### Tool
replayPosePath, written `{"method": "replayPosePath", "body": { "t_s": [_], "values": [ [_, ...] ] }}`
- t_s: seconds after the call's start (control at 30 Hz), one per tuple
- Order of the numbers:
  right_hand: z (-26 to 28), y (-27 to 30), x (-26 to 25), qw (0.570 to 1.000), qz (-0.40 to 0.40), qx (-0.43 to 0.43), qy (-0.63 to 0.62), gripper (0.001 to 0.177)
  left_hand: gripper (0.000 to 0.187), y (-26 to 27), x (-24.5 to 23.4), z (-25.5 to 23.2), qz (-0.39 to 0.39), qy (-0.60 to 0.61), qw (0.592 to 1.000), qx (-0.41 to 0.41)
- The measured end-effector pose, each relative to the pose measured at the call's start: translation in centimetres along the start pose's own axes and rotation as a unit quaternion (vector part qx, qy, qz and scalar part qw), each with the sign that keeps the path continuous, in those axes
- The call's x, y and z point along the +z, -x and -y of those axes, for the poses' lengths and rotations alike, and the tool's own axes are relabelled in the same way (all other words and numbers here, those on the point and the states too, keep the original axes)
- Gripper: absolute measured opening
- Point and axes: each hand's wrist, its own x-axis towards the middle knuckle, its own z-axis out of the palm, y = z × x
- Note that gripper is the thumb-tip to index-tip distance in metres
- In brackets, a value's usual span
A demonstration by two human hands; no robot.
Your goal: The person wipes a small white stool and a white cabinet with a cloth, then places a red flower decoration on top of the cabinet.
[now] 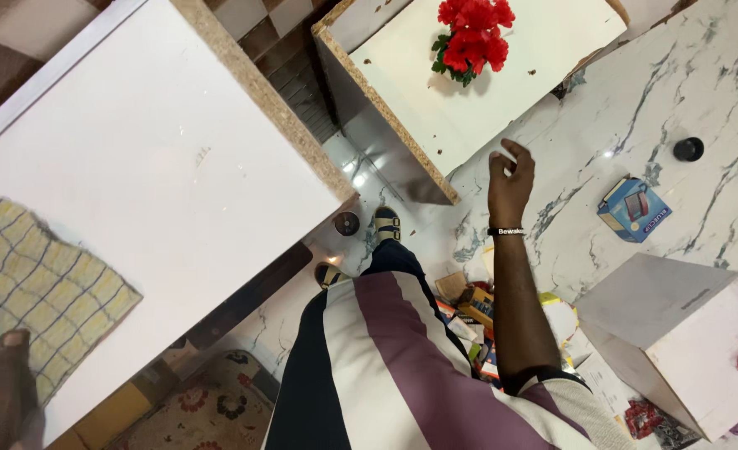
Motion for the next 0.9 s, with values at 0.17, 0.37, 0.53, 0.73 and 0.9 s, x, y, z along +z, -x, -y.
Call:
{"method": "replayPosePath", "body": {
  "t_s": [0.17,0.37,0.53,0.73,0.9],
  "values": [
    [18.7,6.4,1.0,0.963,0.123,-0.165,-0.175,0.028,0.05,-0.2,-3.5,-0.7,-0.052,-0.196,0.97,0.133],
    [33.5,17.9,9.7,0.774,0.476,-0.405,-0.099,0.042,0.065,2.2,-5.6,1.0,-0.068,-0.136,0.966,0.21],
    [38.9,27.9,23.2,0.59,0.494,-0.632,0.09,0.071,0.057,3.0,-6.6,4.5,-0.067,-0.164,0.965,0.193],
    [38.2,29.9,30.0,0.49,0.488,-0.692,0.209,0.074,0.059,2.3,-6.3,6.8,-0.07,-0.205,0.963,0.161],
    [36.9,27.7,29.9,0.493,0.497,-0.685,0.202,0.073,0.059,1.2,-5.1,5.6,-0.072,-0.217,0.958,0.176]
  ]
}}
